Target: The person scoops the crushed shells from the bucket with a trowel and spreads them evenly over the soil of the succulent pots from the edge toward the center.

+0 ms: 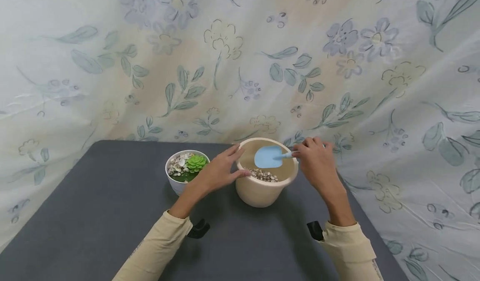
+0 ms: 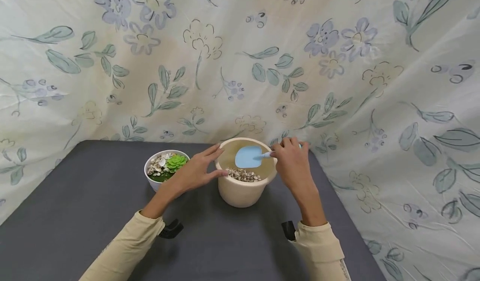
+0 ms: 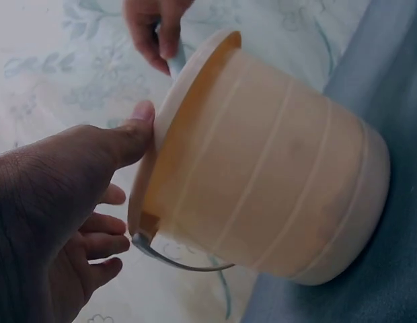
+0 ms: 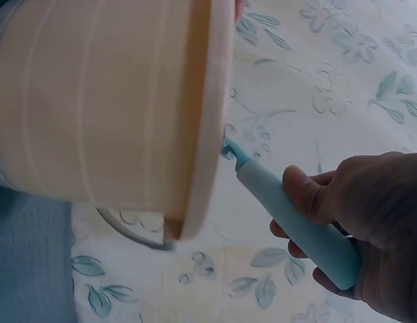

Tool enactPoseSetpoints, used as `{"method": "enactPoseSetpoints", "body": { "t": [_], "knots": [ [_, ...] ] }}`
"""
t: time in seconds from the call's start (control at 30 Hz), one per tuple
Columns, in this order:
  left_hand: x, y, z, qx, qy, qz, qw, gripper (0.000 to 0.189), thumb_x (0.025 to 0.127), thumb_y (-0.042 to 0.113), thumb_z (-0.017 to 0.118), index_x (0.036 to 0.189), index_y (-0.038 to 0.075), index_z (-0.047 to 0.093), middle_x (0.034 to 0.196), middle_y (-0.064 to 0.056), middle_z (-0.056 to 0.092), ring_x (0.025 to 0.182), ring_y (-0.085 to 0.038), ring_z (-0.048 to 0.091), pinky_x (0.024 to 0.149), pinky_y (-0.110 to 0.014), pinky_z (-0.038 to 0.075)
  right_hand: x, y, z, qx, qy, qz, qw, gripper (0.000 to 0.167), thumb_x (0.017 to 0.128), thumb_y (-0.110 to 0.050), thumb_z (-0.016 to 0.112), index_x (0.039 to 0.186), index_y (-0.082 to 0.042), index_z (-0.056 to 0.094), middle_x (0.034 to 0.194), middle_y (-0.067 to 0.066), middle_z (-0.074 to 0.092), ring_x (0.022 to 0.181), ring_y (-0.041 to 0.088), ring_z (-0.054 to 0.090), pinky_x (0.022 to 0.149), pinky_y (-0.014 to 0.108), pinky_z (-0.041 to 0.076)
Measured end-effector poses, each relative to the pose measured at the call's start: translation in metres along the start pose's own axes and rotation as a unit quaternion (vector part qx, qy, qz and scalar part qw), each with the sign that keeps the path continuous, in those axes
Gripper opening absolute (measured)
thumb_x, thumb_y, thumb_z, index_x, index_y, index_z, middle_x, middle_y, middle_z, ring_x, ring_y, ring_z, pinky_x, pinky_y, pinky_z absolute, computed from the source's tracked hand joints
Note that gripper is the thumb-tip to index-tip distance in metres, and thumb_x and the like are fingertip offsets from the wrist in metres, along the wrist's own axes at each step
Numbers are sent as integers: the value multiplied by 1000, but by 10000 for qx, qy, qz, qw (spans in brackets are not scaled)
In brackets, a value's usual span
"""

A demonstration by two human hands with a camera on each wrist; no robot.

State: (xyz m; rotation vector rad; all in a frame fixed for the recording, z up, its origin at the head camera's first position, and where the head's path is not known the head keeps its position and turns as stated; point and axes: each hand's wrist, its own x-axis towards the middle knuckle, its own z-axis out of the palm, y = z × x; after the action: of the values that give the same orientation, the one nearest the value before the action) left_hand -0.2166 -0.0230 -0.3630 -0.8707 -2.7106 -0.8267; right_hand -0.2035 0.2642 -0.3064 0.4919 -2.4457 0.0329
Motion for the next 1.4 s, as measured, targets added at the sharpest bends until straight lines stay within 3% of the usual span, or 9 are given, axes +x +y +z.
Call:
{"method": "enactPoseSetpoints", "body": {
  "t": [0.17,0.4,0.7,0.87,1.0,1.13,1.27,1.4],
  "knots": [
    [-1,-1,4,-29,-97,-32,9999,94,93,53,74,161,0,36,171,-20,32,150,-41,45,116,-54,48,12,-3,16,-143,-224,-261,9993,10,91,-11,78,99,-6,81,90,14,68,93,35,58,94,62,46],
    [-1,-1,6,-95,-118,-183,9997,99,89,55,78,161,1,38,171,-16,32,150,-41,46,116,-53,48,24,-11,38,-180,-896,-329,9953,3,92,-10,77,90,-10,80,85,10,63,90,33,55,96,59,44],
    [0,-2,5,-195,-179,-172,9995,98,88,55,79,159,1,40,170,-16,33,148,-37,49,113,-49,52,30,-20,61,-669,-1280,-589,9878,12,87,-8,82,78,-12,75,82,11,64,91,35,58,96,56,46],
    [-1,-4,3,-164,-152,-179,9996,96,88,56,79,158,1,43,170,-16,35,148,-39,49,114,-51,50,35,-26,68,-476,-1435,-466,9874,14,83,-5,83,72,-12,76,78,12,68,81,33,57,84,54,45],
    [-5,-5,3,-205,-37,-244,9995,96,87,55,80,158,1,44,169,-15,36,148,-40,49,115,-52,50,35,-32,73,-87,-1605,-487,9858,19,82,-4,82,69,-14,74,76,8,73,81,35,61,83,57,45],
    [-6,-5,5,-218,-1,-153,9996,95,87,54,80,157,0,44,169,-17,36,145,-40,52,113,-52,51,32,-32,73,488,-1840,-233,9814,45,89,-1,76,57,-19,50,61,-3,48,73,26,50,77,46,34],
    [-4,-4,6,-240,-11,-50,9997,95,88,55,79,158,1,44,169,-18,37,145,-41,53,112,-52,52,30,-27,66,750,-1814,44,9805,57,93,7,65,60,-21,28,65,-4,22,70,22,33,76,43,20],
    [-3,-3,5,-217,-21,-153,9996,96,87,55,80,159,2,43,169,-15,36,146,-40,52,113,-52,51,28,-22,59,808,-1569,83,9843,42,90,7,66,58,-18,56,61,-4,50,72,24,48,74,44,31]
  ]
}}
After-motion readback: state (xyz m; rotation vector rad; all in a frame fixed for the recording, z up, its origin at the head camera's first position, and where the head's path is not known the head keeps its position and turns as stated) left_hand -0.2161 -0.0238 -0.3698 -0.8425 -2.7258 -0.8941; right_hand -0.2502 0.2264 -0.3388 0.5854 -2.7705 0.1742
